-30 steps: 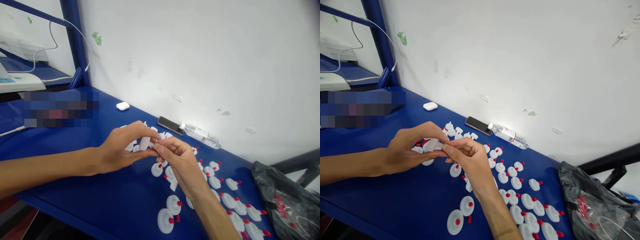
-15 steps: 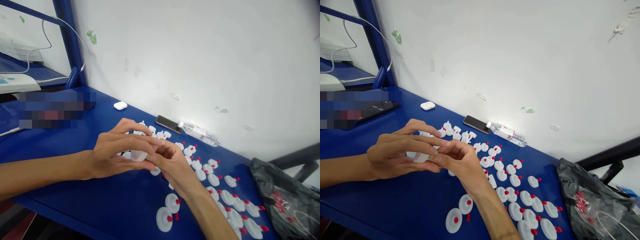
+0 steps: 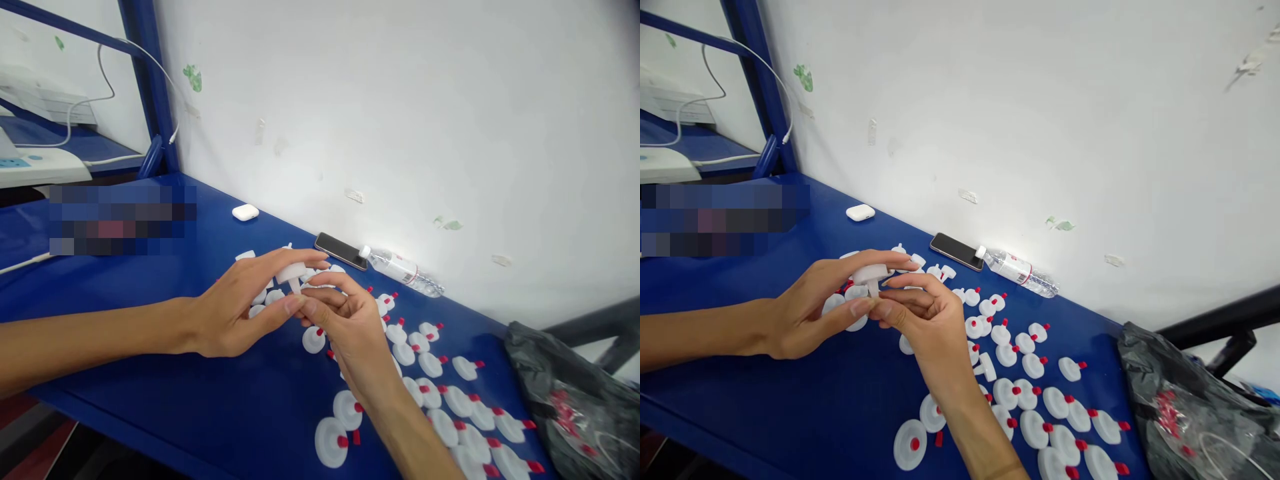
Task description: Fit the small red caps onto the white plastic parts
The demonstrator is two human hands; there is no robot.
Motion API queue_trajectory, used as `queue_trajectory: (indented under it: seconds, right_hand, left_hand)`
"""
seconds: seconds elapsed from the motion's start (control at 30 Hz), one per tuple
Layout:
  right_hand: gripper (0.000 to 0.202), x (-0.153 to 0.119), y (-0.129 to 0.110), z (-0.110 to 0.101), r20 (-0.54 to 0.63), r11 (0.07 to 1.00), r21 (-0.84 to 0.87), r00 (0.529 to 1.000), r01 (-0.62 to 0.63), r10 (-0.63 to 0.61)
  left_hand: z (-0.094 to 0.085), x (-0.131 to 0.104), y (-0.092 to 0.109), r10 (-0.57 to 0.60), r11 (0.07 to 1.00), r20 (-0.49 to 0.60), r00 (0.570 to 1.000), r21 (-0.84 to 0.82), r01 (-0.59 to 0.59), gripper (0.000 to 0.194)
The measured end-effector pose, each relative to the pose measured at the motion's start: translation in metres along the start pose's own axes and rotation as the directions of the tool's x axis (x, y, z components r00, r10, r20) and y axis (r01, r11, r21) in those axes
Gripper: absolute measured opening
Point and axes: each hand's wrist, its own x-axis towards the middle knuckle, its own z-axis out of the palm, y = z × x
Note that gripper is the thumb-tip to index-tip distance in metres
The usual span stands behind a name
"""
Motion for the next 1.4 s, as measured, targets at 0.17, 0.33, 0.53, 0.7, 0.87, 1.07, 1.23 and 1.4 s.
queue_trajectory:
  seconds: [0.17, 0.33, 0.53, 0.7, 0.87, 1.07, 1.23, 1.4]
  right_hand:
    - [0.021, -0.004, -0.001, 0.004, -0.074, 0.992, -0.063, 0.991, 0.105, -0.11]
    - [0.018, -0.008, -0.007, 0.006, -0.164, 0.947, -0.268, 0.96, 0.18, -0.228]
    - [0.028, -0.01, -0.006, 0.008, -0.176, 0.945, -0.288, 0.961, 0.158, -0.215]
    - [0.035, -0.008, -0.001, 0.006, -0.021, 0.995, -0.09, 0.998, 0.049, -0.051]
    - [0.029, -0.005, 0.003, 0.004, 0.046, 0.997, 0.041, 0.997, 0.064, -0.066]
    - [0.03, -0.005, 0.003, 0.004, 0.07, 0.997, 0.016, 0.994, 0.08, -0.081]
    - [0.03, -0.008, 0.0, 0.007, 0.066, 0.995, -0.008, 0.993, 0.103, -0.102]
    - [0.031, -0.009, -0.002, 0.008, 0.073, 0.992, -0.047, 0.991, 0.114, -0.111]
  left_hand:
    - [-0.003, 0.001, 0.003, 0.013, 0.999, 0.066, 0.998, -0.046, -0.01, 0.062]
    - [0.004, 0.0, 0.001, -0.04, 0.996, 0.052, 0.998, 0.087, 0.035, 0.046]
    - [0.009, 0.001, -0.009, 0.04, 0.991, 0.021, 0.999, 0.129, -0.043, 0.041]
    - [0.011, 0.0, -0.01, 0.037, 0.99, 0.008, 0.999, 0.135, -0.037, 0.037]
    - [0.012, 0.0, -0.008, 0.073, 0.986, 0.023, 0.997, 0.151, -0.076, 0.035]
    - [0.01, 0.001, -0.005, 0.119, 0.98, 0.025, 0.993, 0.158, -0.122, 0.036]
    - [0.01, -0.001, -0.002, 0.134, 0.985, -0.009, 0.991, 0.113, -0.132, 0.037]
    - [0.012, -0.002, -0.002, 0.125, 0.987, -0.04, 0.991, 0.106, -0.12, 0.037]
